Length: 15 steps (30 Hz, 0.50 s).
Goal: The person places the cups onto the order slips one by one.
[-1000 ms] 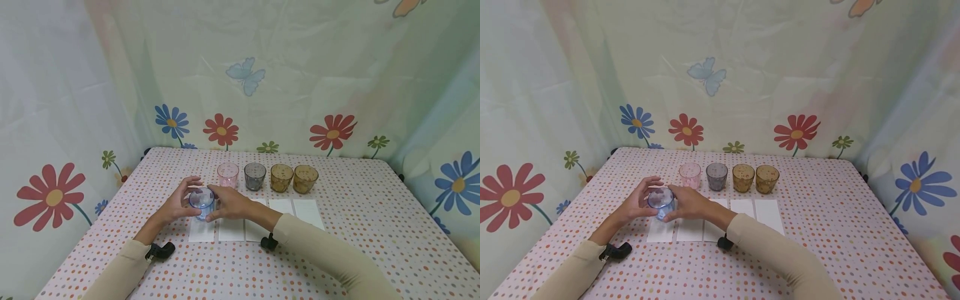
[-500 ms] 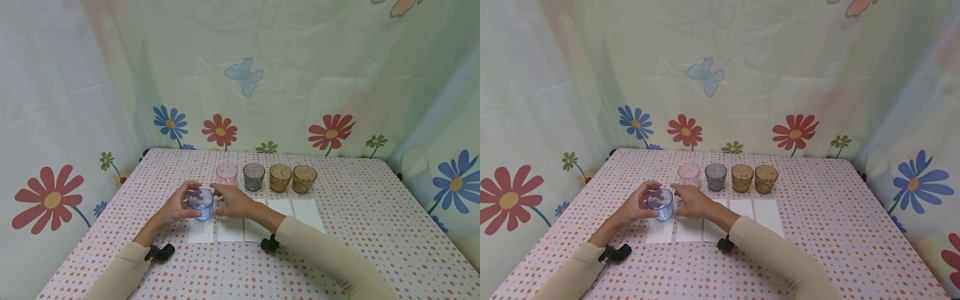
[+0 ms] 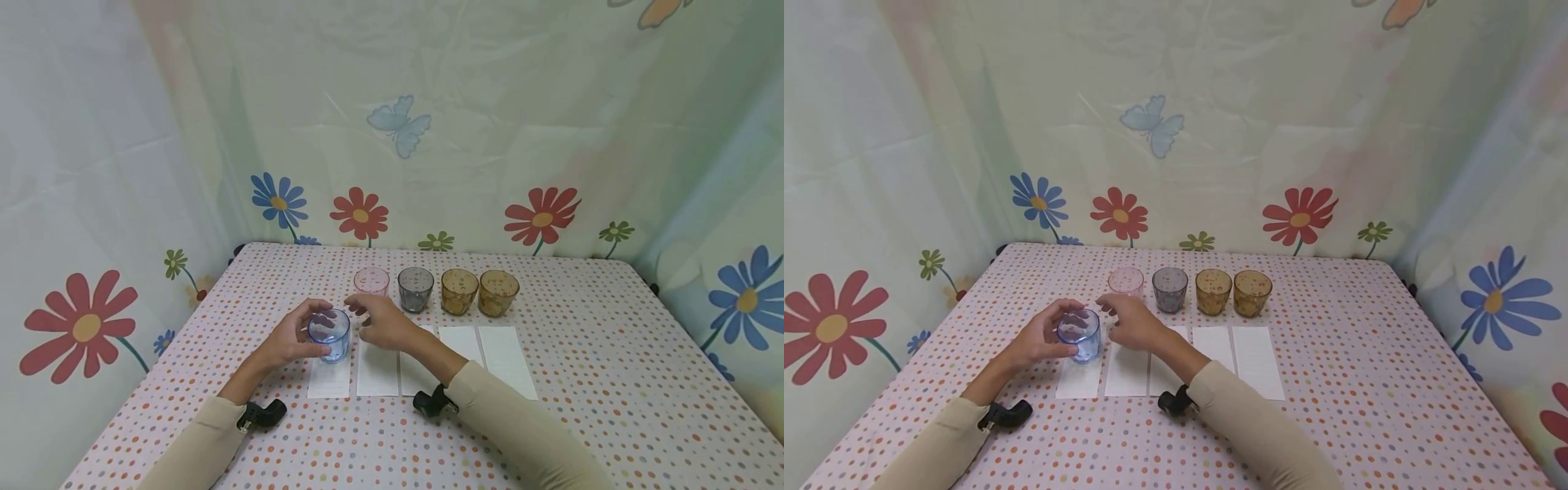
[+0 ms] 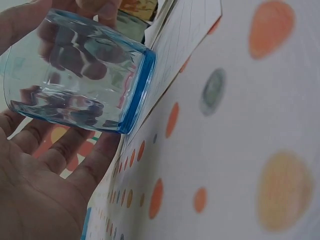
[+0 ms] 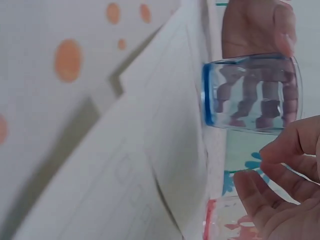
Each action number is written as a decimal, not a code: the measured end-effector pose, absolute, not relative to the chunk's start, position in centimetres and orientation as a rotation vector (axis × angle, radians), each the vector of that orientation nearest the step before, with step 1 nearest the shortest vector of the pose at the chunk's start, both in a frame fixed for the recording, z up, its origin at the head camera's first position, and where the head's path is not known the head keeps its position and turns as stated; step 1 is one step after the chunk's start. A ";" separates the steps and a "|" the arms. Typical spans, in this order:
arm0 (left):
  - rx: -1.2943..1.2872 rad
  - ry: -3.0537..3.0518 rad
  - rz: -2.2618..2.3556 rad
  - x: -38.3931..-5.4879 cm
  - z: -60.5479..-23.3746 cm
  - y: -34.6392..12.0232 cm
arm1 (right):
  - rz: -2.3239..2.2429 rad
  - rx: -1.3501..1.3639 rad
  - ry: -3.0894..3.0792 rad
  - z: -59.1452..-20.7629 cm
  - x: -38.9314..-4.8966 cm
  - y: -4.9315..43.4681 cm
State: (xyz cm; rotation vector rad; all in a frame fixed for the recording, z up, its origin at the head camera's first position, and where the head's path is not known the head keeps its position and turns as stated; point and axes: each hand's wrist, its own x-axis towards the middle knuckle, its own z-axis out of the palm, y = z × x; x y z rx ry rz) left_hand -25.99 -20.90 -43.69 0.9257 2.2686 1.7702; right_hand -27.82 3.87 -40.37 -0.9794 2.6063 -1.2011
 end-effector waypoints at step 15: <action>0.921 2.264 1.779 -26.0 -43.9 -20.8 | -1.521 -0.963 2.630 -40.5 -27.7 4.0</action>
